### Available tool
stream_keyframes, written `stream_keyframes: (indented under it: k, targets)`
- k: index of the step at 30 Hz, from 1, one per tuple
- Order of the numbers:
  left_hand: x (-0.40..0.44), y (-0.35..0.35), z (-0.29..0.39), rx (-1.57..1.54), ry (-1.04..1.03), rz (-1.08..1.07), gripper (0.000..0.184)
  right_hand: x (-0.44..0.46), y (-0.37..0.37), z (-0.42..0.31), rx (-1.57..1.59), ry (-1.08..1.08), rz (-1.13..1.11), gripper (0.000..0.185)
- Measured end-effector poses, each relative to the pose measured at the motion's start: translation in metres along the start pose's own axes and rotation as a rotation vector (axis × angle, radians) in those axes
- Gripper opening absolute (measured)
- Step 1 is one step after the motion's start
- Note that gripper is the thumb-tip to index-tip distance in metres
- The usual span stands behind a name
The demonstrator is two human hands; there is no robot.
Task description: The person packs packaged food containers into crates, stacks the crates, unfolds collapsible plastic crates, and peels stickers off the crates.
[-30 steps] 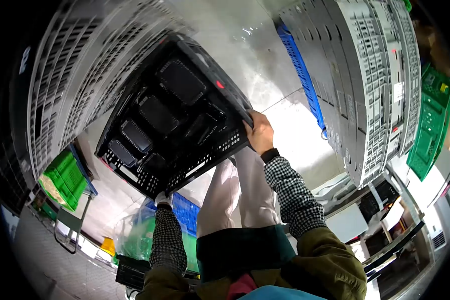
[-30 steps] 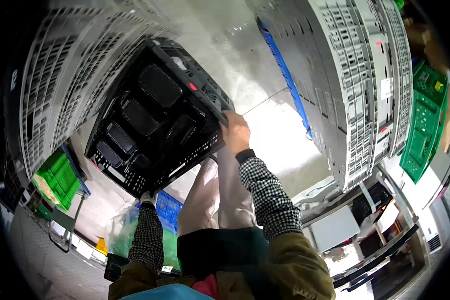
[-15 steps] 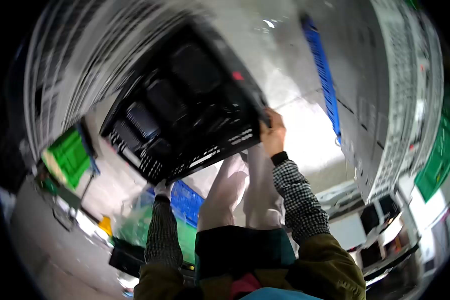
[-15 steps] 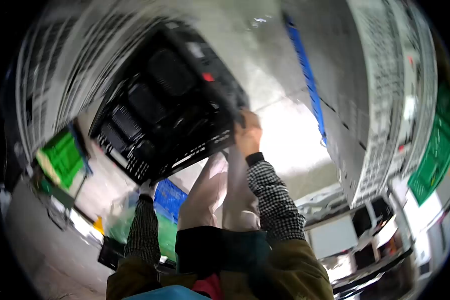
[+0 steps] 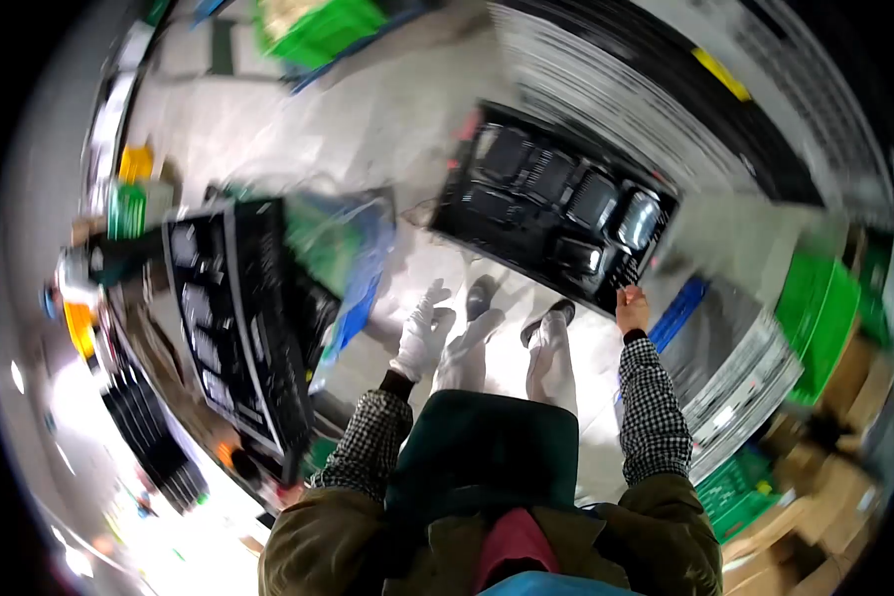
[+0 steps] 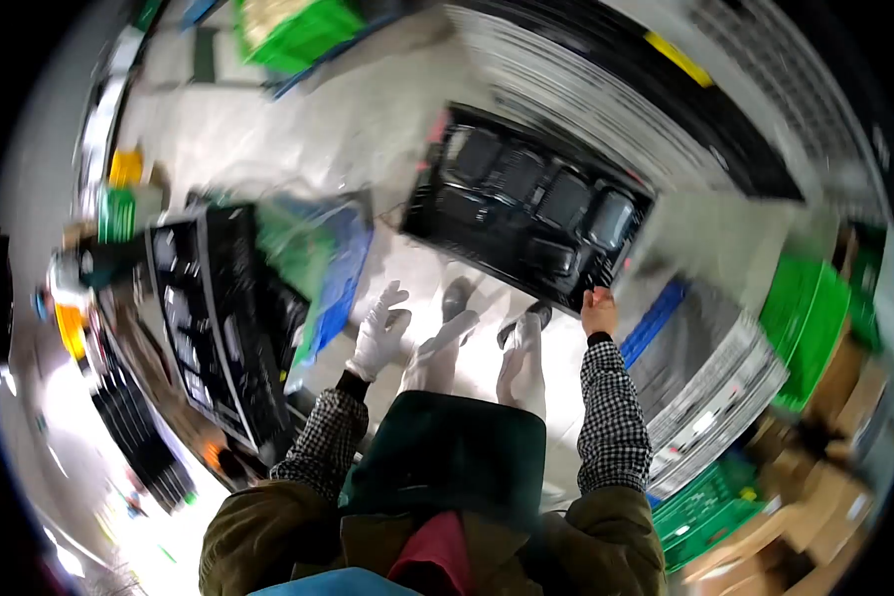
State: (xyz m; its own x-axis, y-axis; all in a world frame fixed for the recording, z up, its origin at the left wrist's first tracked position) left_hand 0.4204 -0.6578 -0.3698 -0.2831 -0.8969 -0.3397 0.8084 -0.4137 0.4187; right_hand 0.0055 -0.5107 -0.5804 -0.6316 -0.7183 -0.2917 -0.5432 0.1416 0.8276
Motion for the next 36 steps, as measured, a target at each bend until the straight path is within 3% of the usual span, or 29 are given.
stream_keyframes:
  k: [3, 4, 5, 7, 8, 9, 10, 12, 13, 14, 15, 16, 17, 20, 22, 25, 28, 31, 33, 34, 36]
  targets:
    - [-0.068, 0.122, 0.061, 0.157, -0.143, 0.381, 0.060, 0.000, 0.014, -0.172, -0.120, 0.223, -0.326, 0.021]
    - [-0.093, 0.172, 0.072, -0.089, -0.136, 0.568, 0.058, -0.012, 0.020, -0.242, 0.043, 0.394, -0.269, 0.020]
    - [-0.122, 0.225, 0.067, 0.076, -0.145, 0.687, 0.057, -0.022, 0.016, -0.306, 0.114, 0.496, -0.264, 0.020]
    - [-0.185, 0.323, 0.015, 0.272, 0.054, 0.959, 0.053, -0.048, 0.000, -0.434, 0.311, 0.688, -0.288, 0.021]
    - [-0.215, 0.364, 0.003, 0.598, 0.070, 1.128, 0.057, -0.066, -0.008, -0.498, 0.439, 0.778, -0.322, 0.021]
    - [-0.251, 0.404, -0.035, 0.895, 0.305, 1.220, 0.063, -0.094, -0.001, -0.570, 0.394, 0.863, -0.267, 0.020]
    - [-0.289, 0.434, -0.079, 0.977, 0.562, 1.295, 0.070, -0.115, -0.009, -0.628, 0.383, 0.882, -0.326, 0.020]
    - [-0.359, 0.472, -0.178, 0.702, 1.095, 1.300, 0.089, -0.149, -0.038, -0.721, 0.311, 1.133, -0.189, 0.026]
    - [-0.387, 0.478, -0.249, 0.373, 1.026, 1.312, 0.096, -0.156, -0.063, -0.761, 0.263, 1.229, -0.122, 0.031]
    - [-0.410, 0.471, -0.339, 0.161, 0.963, 1.506, 0.072, -0.163, -0.089, -0.793, 0.185, 1.258, -0.077, 0.041]
    - [-0.389, 0.467, -0.325, -0.395, 0.940, 1.068, 0.054, -0.161, -0.121, -0.817, 0.102, 1.245, -0.075, 0.048]
    - [-0.384, 0.454, -0.345, -0.718, 0.690, 1.123, 0.026, -0.162, -0.141, -0.840, -0.086, 1.145, -0.212, 0.050]
    - [-0.383, 0.451, -0.348, -0.726, 0.712, 1.159, 0.021, -0.160, -0.163, -0.854, -0.202, 1.082, -0.324, 0.050]
    - [-0.384, 0.447, -0.342, -0.708, 0.640, 1.189, 0.011, -0.168, -0.186, -0.873, -0.374, 0.972, -0.457, 0.037]
    - [-0.391, 0.448, -0.341, -0.639, 0.695, 1.229, 0.009, -0.173, -0.178, -0.867, -0.295, 1.002, -0.414, 0.031]
    - [-0.391, 0.470, -0.263, -0.599, 0.661, 1.193, 0.010, -0.169, -0.131, -0.827, -0.279, 1.019, -0.370, 0.031]
    - [-0.402, 0.492, -0.227, -0.515, 0.601, 1.127, 0.011, -0.165, -0.066, -0.727, -0.115, 0.963, -0.330, 0.032]
    - [-0.371, 0.503, -0.184, -0.342, 0.518, 0.989, 0.035, -0.168, 0.017, -0.608, 0.058, 0.866, -0.260, 0.030]
    - [-0.339, 0.503, -0.132, -0.231, 0.539, 0.840, 0.036, -0.172, 0.057, -0.517, -0.062, 0.674, -0.216, 0.038]
    - [-0.327, 0.509, -0.157, -0.092, 0.508, 0.762, 0.035, -0.180, 0.086, -0.481, -0.077, 0.596, -0.175, 0.040]
    - [-0.270, 0.476, -0.106, -0.184, 0.531, 0.634, 0.035, -0.191, 0.146, -0.413, -0.098, 0.521, -0.060, 0.035]
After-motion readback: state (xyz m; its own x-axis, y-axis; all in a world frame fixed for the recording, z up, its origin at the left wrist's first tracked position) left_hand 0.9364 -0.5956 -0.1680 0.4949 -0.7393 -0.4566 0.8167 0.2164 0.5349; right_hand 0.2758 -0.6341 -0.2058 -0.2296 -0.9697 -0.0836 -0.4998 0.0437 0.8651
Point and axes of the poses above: each hand's wrist, its own x-axis towards the middle knuckle, its own y-axis out of the back of the hand, z = x × y, the point moved 6 cm from there along x, towards the middle knuckle, and after that the axes turned 2 degrees about -y, right-handed, at the moved point
